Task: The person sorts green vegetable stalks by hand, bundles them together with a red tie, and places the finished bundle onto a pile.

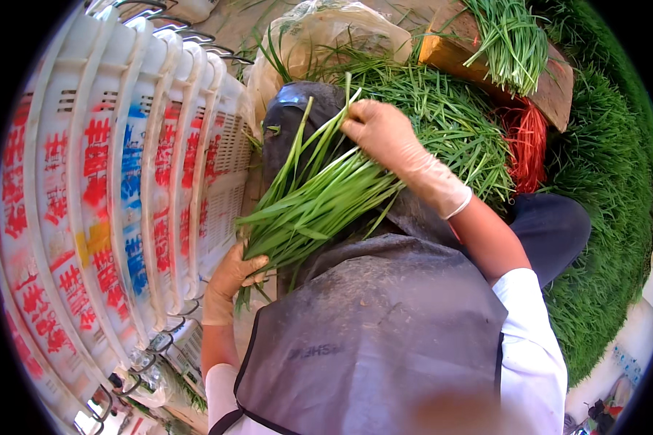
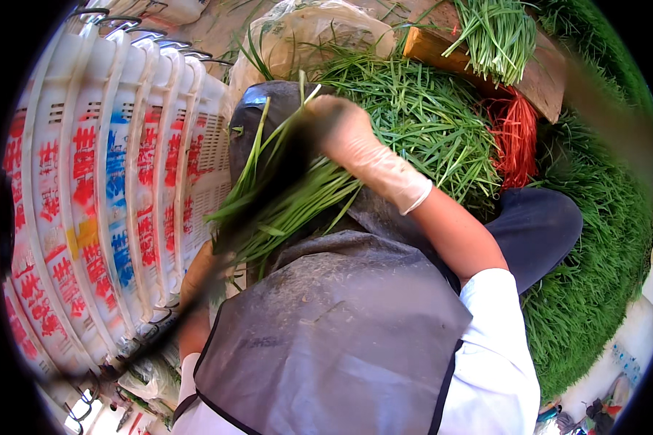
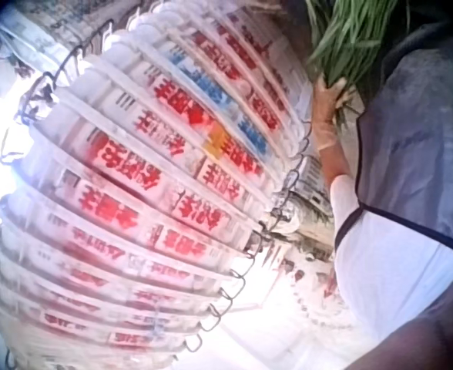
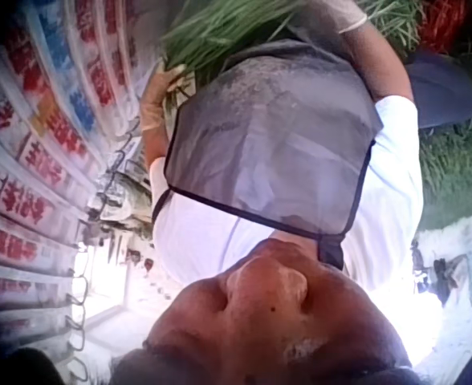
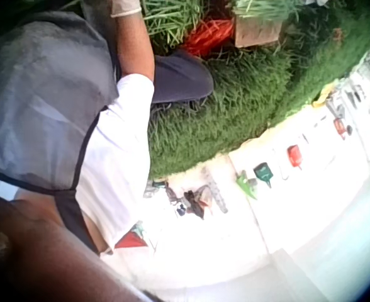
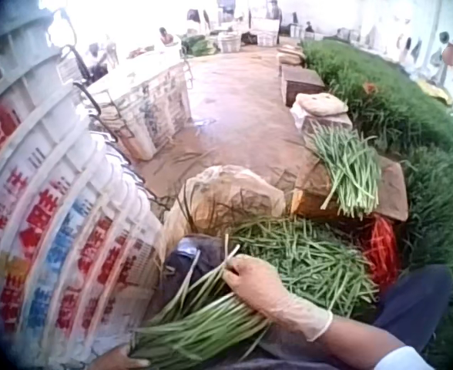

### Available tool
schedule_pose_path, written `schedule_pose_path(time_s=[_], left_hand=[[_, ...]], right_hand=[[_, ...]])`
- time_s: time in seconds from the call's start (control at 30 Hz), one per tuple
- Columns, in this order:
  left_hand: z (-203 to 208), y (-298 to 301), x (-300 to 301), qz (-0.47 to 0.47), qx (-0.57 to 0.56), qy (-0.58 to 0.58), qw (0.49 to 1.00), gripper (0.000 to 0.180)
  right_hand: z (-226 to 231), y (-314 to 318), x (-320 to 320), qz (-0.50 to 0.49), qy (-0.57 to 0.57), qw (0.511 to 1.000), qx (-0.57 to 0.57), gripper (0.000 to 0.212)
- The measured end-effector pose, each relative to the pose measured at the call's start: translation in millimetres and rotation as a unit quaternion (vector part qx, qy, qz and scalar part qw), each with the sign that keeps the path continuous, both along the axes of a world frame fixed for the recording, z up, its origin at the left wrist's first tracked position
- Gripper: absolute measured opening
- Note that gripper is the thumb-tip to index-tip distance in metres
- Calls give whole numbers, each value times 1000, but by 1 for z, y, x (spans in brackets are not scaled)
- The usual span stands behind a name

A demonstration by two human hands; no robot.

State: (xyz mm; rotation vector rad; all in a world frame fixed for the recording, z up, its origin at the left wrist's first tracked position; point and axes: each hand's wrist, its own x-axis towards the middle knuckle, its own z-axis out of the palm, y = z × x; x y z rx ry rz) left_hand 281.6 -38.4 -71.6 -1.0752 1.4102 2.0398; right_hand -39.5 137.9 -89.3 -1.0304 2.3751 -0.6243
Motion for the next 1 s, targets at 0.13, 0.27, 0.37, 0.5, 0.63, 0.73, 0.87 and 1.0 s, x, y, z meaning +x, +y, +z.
schedule_pose_path(time_s=[0.13, 0.27, 0.37, 0.5, 0.63, 0.73, 0.87, 1.0], left_hand=[[-7, 1, 6, 40, 37, 28, 998, 44], [-34, -1, 25, 48, 56, 39, 996, 40], [-37, 1, 22, 74, 184, 67, 978, 40], [-35, 6, 20, 95, 260, 71, 958, 40], [-33, 6, 17, 93, 272, 71, 955, 40], [-35, 6, 16, 87, 257, 66, 960, 41], [-26, 2, 19, 57, 156, 54, 985, 38], [-12, 9, 4, 29, 50, 27, 998, 35]], right_hand=[[-6, 33, -68, -179, -199, 936, -230, 22], [-21, 80, -112, -132, 174, 931, 293, 41], [17, 72, -69, 29, 48, 987, -152, 51], [36, 55, 1, 231, 154, 938, -208, 59], [4, 65, -28, -16, -99, 942, -321, 22], [5, 106, -93, -131, -233, 938, -220, 36], [9, 97, -73, -14, 299, 950, -87, 38], [43, 35, -12, 92, 181, 954, -219, 34]])
